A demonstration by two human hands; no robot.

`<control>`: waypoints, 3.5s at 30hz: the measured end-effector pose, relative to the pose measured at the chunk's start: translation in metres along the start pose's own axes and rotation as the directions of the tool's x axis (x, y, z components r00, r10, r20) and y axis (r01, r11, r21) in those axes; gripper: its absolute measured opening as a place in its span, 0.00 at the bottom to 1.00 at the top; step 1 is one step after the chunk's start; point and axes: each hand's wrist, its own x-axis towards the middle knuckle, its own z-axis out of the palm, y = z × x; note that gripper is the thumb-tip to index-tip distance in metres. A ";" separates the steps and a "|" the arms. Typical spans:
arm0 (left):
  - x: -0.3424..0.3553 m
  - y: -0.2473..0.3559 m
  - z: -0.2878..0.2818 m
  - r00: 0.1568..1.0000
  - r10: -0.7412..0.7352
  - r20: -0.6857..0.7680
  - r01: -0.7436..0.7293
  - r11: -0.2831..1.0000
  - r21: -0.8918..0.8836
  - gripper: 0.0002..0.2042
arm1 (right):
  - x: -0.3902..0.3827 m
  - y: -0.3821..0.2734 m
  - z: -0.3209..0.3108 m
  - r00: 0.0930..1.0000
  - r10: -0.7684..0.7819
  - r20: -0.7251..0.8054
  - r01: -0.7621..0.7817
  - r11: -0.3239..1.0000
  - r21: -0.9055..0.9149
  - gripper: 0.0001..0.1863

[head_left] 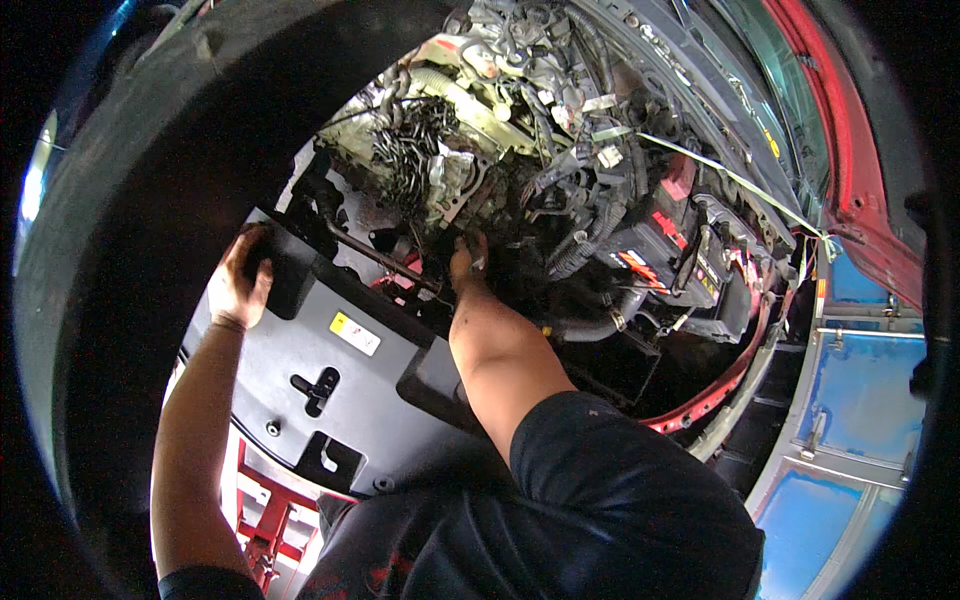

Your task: The person works on a car engine with the hood open, using a wrench to tighten or loosen bolts on the engine block. The person also operates a red hydraulic lift to adjust the vehicle's position.

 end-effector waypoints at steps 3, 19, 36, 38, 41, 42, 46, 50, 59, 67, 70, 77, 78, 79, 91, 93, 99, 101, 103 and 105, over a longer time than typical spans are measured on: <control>0.000 0.004 -0.005 0.996 -0.061 0.060 0.065 0.995 -0.070 0.24 | -0.010 -0.021 0.005 0.996 0.035 -0.087 -0.048 0.987 -0.152 0.18; -0.011 -0.016 0.008 0.997 -0.057 0.058 0.060 0.997 -0.052 0.22 | 0.081 -0.069 0.018 0.971 0.241 -0.003 -0.082 0.318 -0.945 0.23; -0.026 -0.029 0.011 0.972 -0.229 0.046 0.231 0.914 -0.335 0.20 | 0.078 -0.060 0.002 0.955 0.296 0.013 -0.083 0.311 -0.947 0.16; -0.026 -0.022 0.005 0.980 -0.197 0.023 0.194 0.926 -0.325 0.19 | 0.039 -0.074 0.005 0.950 0.268 -0.162 -0.307 0.694 -0.651 0.18; -0.028 -0.018 0.001 0.995 -0.067 -0.079 0.056 0.989 -0.138 0.19 | -0.016 -0.102 0.010 0.984 0.168 -0.062 -0.159 0.662 -0.732 0.17; -0.032 -0.019 0.001 0.994 -0.091 -0.060 0.082 0.987 -0.137 0.19 | -0.026 -0.110 0.015 0.987 0.159 -0.022 -0.113 0.591 -0.799 0.17; -0.037 -0.031 0.009 0.992 -0.091 -0.090 0.074 0.981 -0.179 0.19 | -0.026 -0.119 0.030 0.992 0.087 -0.088 -0.119 0.468 -0.876 0.19; -0.030 -0.038 0.016 0.989 -0.009 -0.150 0.006 1.000 -0.021 0.19 | 0.046 -0.117 0.036 0.792 0.493 0.361 0.545 -0.301 -0.783 0.18; -0.022 -0.032 0.006 0.990 -0.047 0.135 0.024 0.986 0.164 0.20 | 0.016 -0.145 0.028 0.970 0.185 -0.157 -0.227 0.463 -0.857 0.21; -0.035 -0.019 -0.003 0.976 -0.219 0.008 0.218 0.968 -0.124 0.18 | -0.038 -0.127 0.040 0.935 0.286 -0.208 -0.353 0.722 -0.595 0.19; -0.036 -0.019 -0.009 0.980 -0.199 -0.012 0.198 0.977 -0.075 0.18 | -0.047 -0.109 0.038 0.903 0.350 -0.250 -0.422 0.832 -0.360 0.17; -0.026 -0.033 0.018 0.982 -0.189 0.019 0.187 0.942 -0.280 0.18 | 0.010 -0.098 0.022 0.997 0.075 -0.015 -0.038 0.316 -0.948 0.14; -0.025 -0.034 0.020 0.985 -0.175 0.014 0.171 0.942 -0.289 0.18 | 0.025 -0.098 0.018 0.975 0.106 0.195 0.184 0.109 -0.977 0.14; -0.022 -0.035 0.023 0.992 -0.123 -0.026 0.114 0.964 -0.239 0.19 | 0.045 -0.101 0.021 0.943 0.152 0.295 0.304 -0.039 -0.952 0.15; -0.022 -0.011 0.002 0.991 -0.137 0.004 0.137 0.991 -0.016 0.19 | 0.034 -0.149 0.037 0.971 0.183 -0.154 -0.214 0.382 -0.899 0.17; -0.025 -0.004 -0.001 0.988 -0.157 0.013 0.157 0.988 -0.008 0.18 | 0.022 -0.132 0.028 0.956 0.235 -0.174 -0.269 0.473 -0.839 0.20; -0.021 0.000 -0.007 0.991 -0.133 -0.006 0.132 0.991 -0.017 0.18 | -0.003 -0.059 0.012 0.954 0.136 -0.266 -0.265 0.795 -0.546 0.23; -0.021 -0.003 -0.007 0.984 -0.173 0.031 0.175 0.982 -0.066 0.18 | -0.007 -0.059 0.011 0.981 0.111 -0.158 -0.184 0.795 -0.578 0.21; -0.023 -0.007 -0.005 0.973 -0.224 0.053 0.228 0.971 -0.068 0.18 | -0.012 -0.069 0.014 0.973 0.160 -0.165 -0.227 0.776 -0.589 0.20; -0.023 -0.013 0.000 0.972 -0.236 0.014 0.236 0.971 -0.041 0.18 | -0.018 -0.081 0.020 0.981 0.104 -0.165 -0.190 0.695 -0.694 0.20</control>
